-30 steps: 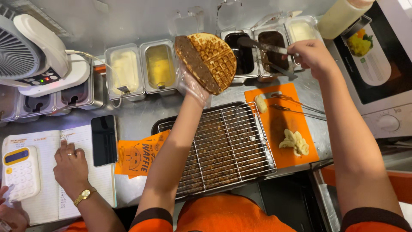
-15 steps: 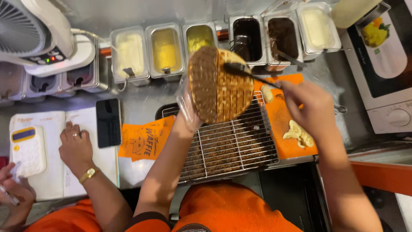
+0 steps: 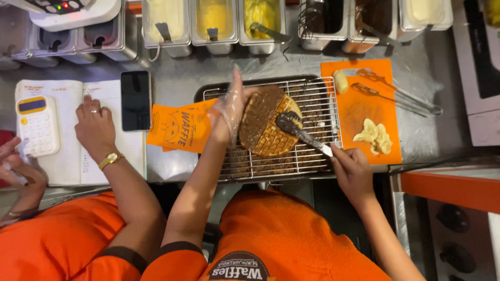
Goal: The person spreads chocolate and white cream toppings onto freshly cooked waffles using a spatula. They fold the waffles, place them into branded paper wrappers, and retrieve new waffles from a waffle iron to continue the assembly process.
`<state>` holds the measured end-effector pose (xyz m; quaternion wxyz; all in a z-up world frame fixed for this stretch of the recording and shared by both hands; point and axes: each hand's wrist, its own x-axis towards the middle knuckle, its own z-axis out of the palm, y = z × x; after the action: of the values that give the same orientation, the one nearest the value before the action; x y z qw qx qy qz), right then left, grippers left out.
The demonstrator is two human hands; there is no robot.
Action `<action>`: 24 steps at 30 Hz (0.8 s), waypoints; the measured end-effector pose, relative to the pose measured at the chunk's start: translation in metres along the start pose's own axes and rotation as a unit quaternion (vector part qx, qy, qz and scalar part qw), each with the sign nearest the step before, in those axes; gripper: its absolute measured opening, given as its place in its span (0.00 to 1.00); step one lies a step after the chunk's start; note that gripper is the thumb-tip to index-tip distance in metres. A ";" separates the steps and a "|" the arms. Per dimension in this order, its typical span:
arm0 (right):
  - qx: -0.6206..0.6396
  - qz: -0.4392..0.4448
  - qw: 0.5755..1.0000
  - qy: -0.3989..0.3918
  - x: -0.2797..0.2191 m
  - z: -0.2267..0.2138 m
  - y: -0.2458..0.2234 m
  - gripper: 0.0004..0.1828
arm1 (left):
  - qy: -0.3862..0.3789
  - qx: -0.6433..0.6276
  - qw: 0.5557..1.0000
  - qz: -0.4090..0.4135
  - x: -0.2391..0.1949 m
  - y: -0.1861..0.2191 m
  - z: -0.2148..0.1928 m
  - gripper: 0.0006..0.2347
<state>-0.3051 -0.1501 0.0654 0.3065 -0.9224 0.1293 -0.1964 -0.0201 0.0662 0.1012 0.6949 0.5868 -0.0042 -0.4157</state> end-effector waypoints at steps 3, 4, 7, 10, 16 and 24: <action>-0.001 0.023 0.999 0.032 -0.004 -0.004 -0.003 0.18 | 0.247 0.456 0.828 0.214 -0.020 0.002 -0.008 0.29; -0.001 0.017 0.999 0.043 -0.005 -0.006 -0.007 0.18 | 0.229 0.547 0.744 0.308 -0.032 -0.007 -0.006 0.25; 0.019 -0.015 0.998 0.062 -0.006 -0.001 -0.017 0.16 | 0.116 0.656 0.602 0.440 -0.073 -0.046 0.008 0.12; -0.007 -0.062 0.997 0.054 0.001 0.006 -0.018 0.15 | 0.008 0.616 0.645 0.452 -0.078 -0.082 0.033 0.10; -0.036 -0.063 0.993 0.089 0.023 0.012 -0.015 0.16 | 0.023 0.567 0.630 0.530 -0.073 -0.114 0.024 0.09; -0.120 -0.157 0.977 0.082 0.038 0.014 -0.019 0.19 | 0.039 0.559 0.612 0.559 -0.075 -0.109 0.026 0.13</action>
<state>-0.2626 -0.1421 0.0777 0.1477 -0.9420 0.0302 -0.2999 -0.1450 0.0922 0.0561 0.3298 0.7610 -0.5355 0.1591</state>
